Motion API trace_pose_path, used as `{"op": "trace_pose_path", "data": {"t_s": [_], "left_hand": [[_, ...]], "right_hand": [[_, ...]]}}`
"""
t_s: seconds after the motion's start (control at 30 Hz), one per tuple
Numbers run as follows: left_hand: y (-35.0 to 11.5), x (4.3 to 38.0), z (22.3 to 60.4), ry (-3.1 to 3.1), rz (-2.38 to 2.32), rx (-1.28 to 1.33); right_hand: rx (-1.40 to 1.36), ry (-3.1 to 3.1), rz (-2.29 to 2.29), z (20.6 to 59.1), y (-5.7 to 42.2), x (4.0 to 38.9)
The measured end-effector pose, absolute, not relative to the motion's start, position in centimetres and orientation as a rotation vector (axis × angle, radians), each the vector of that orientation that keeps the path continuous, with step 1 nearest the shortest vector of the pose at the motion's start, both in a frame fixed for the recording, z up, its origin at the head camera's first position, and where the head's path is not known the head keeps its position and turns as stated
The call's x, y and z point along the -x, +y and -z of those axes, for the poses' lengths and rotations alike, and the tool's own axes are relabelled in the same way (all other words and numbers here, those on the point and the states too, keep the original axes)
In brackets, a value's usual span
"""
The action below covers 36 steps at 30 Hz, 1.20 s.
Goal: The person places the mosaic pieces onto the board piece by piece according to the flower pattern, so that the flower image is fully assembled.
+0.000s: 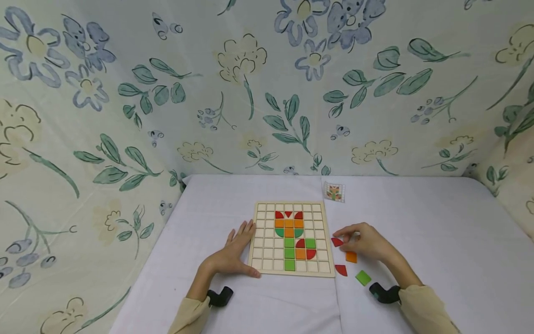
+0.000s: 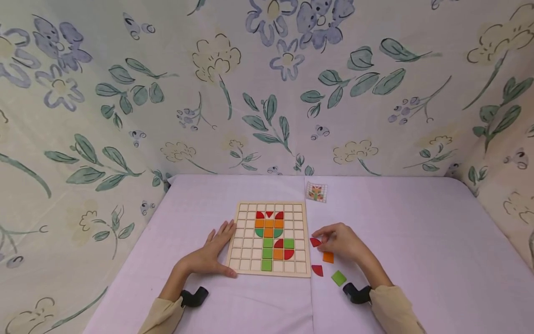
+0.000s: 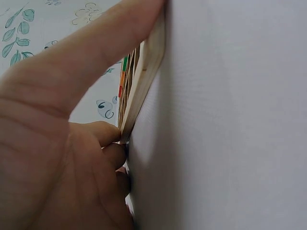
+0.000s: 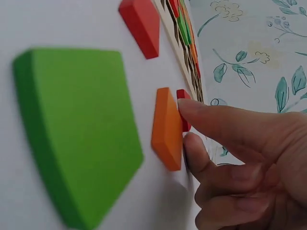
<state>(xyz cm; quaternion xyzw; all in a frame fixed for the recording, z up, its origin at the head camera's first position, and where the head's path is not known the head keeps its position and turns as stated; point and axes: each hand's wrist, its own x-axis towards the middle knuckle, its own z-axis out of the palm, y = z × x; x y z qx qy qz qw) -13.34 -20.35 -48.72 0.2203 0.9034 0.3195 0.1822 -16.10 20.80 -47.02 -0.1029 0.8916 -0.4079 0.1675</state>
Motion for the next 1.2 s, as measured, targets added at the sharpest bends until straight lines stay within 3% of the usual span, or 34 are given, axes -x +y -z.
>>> {"op": "trace_pose_path", "data": {"t_s": [0.77, 1.2], "left_hand": [[-20.45, 13.49, 49.04, 2.556, -0.893, -0.639], [-20.39, 13.48, 48.89, 2.558, -0.876, -0.629]], "right_hand": [[0.468, 2.474, 1.154, 47.05, 20.63, 16.04], [0.393, 2.567, 1.105, 47.16, 20.24, 16.14]]}}
